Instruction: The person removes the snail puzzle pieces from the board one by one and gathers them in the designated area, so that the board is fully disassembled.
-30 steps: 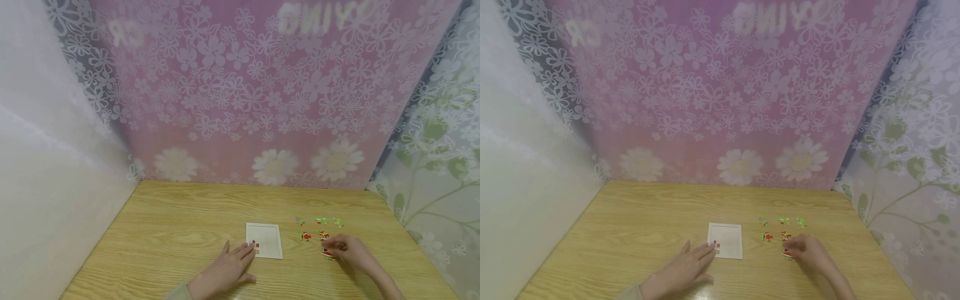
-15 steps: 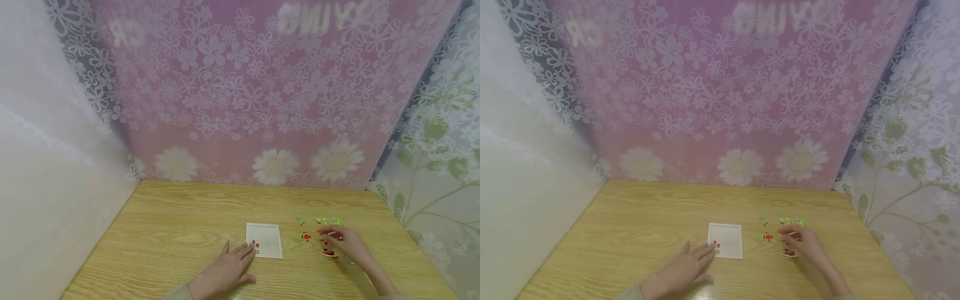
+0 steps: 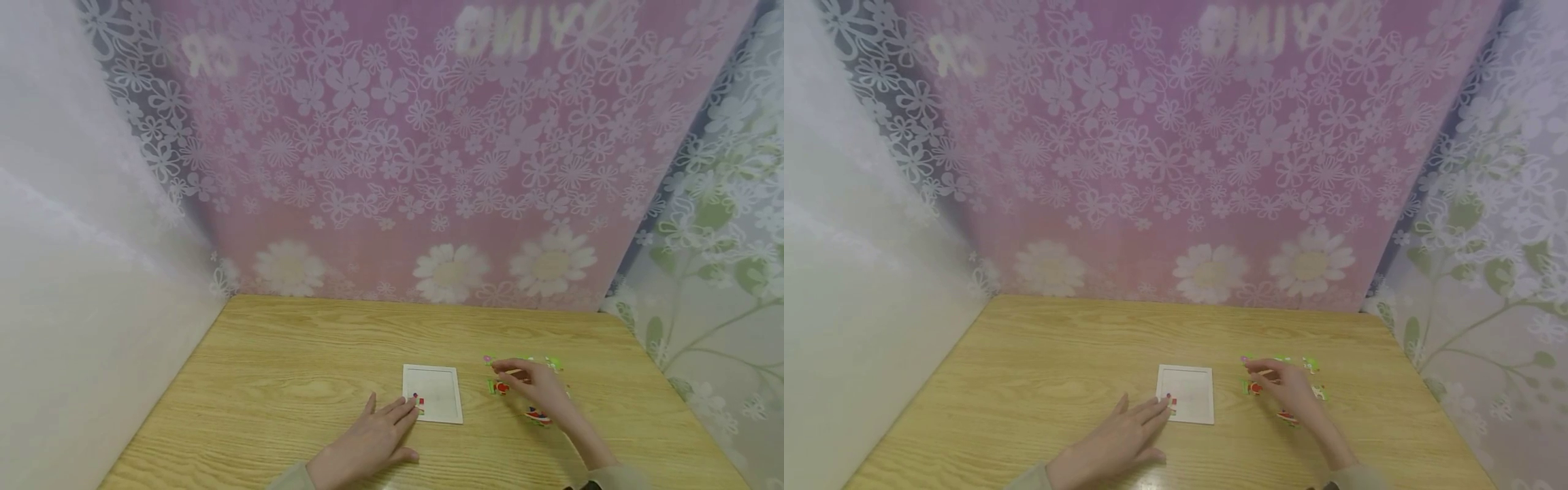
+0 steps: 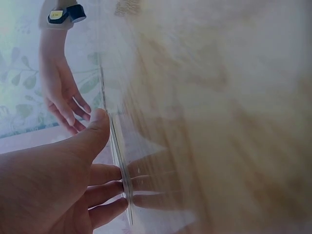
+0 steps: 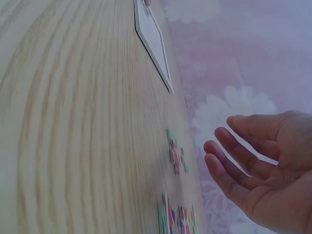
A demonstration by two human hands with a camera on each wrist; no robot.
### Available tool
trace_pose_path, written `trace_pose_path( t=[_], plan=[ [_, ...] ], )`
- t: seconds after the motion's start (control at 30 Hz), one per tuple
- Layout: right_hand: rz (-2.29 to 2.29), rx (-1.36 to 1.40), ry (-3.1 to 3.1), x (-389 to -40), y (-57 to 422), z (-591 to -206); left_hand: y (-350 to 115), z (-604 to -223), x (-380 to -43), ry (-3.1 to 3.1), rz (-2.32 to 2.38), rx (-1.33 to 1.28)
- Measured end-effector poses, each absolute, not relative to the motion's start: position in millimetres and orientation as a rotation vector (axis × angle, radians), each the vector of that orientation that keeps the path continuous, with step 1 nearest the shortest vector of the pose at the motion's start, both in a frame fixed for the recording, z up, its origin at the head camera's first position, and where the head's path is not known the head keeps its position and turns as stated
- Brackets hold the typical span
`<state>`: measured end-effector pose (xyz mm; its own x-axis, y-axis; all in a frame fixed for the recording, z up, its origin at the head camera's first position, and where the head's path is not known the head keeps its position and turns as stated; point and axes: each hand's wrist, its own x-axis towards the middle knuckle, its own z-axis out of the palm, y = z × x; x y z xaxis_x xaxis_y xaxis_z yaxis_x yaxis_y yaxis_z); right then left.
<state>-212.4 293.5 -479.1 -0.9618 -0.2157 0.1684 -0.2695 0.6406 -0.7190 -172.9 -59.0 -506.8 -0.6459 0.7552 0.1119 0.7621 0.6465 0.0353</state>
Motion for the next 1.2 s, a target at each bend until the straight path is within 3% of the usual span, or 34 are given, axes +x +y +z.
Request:
trace_pose_path(
  t=[0.3, 1.2],
  plan=[
    [1.291, 0.584, -2.73, -222.7, 261.6, -487.8, -58.1, -509.0, -173.2, -2.763, -0.122, -1.277],
    [1.317, 0.683, -2.836, -234.3, 182.6, -503.6, -60.9, -506.9, -173.9, -2.774, -0.157, -1.274]
  ],
)
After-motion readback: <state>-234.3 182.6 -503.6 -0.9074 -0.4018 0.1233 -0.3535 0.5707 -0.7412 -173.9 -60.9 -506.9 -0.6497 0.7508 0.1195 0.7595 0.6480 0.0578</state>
